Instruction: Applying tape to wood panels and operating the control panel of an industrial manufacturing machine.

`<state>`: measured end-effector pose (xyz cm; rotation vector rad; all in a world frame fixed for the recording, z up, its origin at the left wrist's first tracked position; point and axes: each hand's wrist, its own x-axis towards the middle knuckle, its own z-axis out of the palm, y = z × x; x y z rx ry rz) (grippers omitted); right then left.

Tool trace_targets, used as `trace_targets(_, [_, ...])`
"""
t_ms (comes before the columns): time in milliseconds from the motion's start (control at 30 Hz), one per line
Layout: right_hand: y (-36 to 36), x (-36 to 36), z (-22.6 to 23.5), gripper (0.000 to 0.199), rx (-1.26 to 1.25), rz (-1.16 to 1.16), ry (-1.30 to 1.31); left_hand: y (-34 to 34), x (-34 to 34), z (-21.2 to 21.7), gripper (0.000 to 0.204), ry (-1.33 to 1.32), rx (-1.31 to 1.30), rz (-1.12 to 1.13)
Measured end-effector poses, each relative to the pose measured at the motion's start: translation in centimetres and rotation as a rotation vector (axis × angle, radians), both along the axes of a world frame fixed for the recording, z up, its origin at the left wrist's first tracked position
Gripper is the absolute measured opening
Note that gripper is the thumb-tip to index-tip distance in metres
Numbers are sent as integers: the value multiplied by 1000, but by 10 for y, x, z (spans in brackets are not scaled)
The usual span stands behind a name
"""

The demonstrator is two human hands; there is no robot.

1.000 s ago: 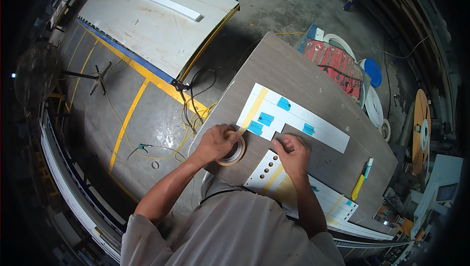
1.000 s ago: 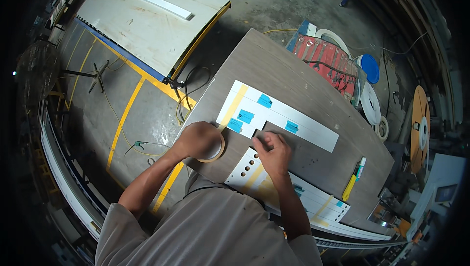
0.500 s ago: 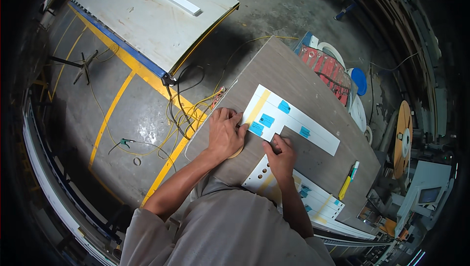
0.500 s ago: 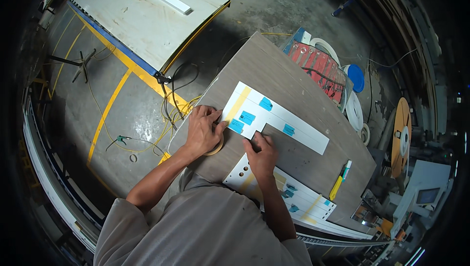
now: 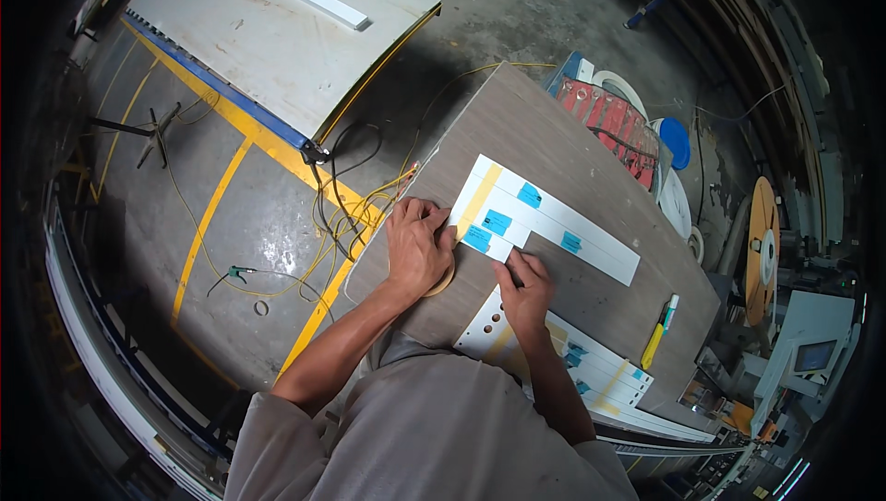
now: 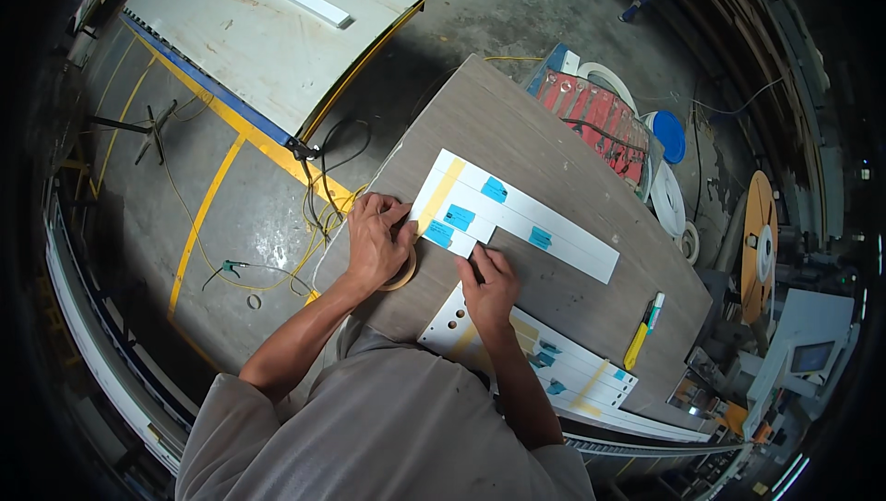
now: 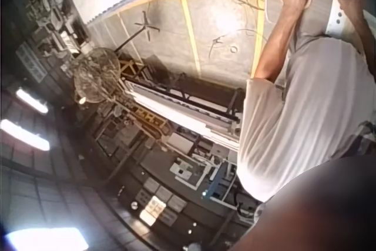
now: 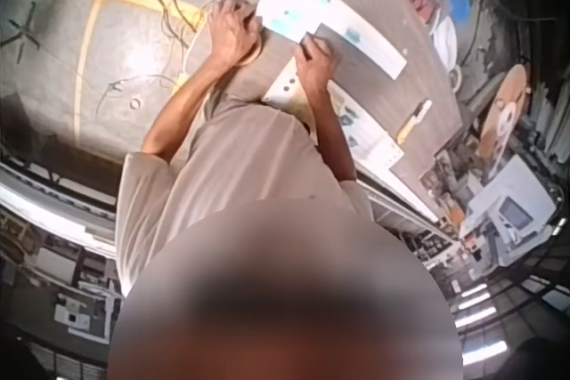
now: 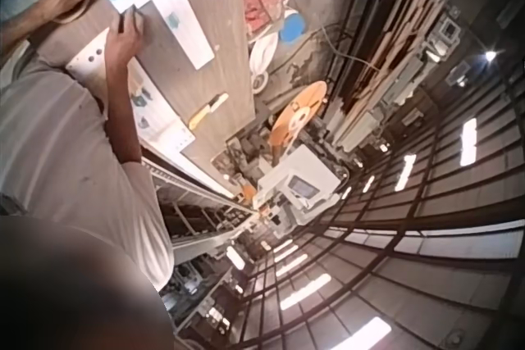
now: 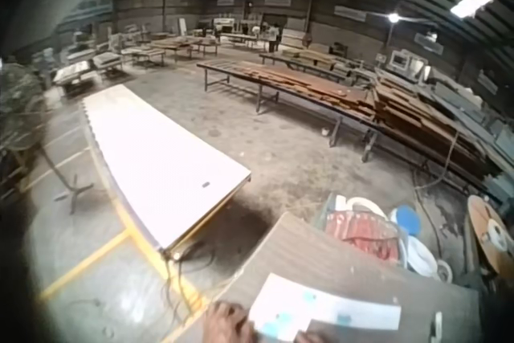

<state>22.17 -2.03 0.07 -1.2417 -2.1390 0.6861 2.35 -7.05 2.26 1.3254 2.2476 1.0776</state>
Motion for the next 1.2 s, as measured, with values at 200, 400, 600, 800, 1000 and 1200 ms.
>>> trace_targets(200, [3,0,0,32,15,25,10,1,0,-1,26,-4,-5,2])
trace_targets(400, [3,-2,2,31,9,14,-18,1,3,1,27,26,-8,11])
trace_targets(600, [2,-3,7,33,-2,-15,-18,2,7,5,30,67,4,26])
trace_targets(800, [19,-15,36,33,-1,-28,30,3,7,8,30,64,-3,35])
trace_targets(1000, [73,-61,48,79,222,167,-206,2,8,3,29,39,3,49])
trace_targets(1200, [99,-77,40,110,-7,263,-376,3,8,7,26,-2,3,57])
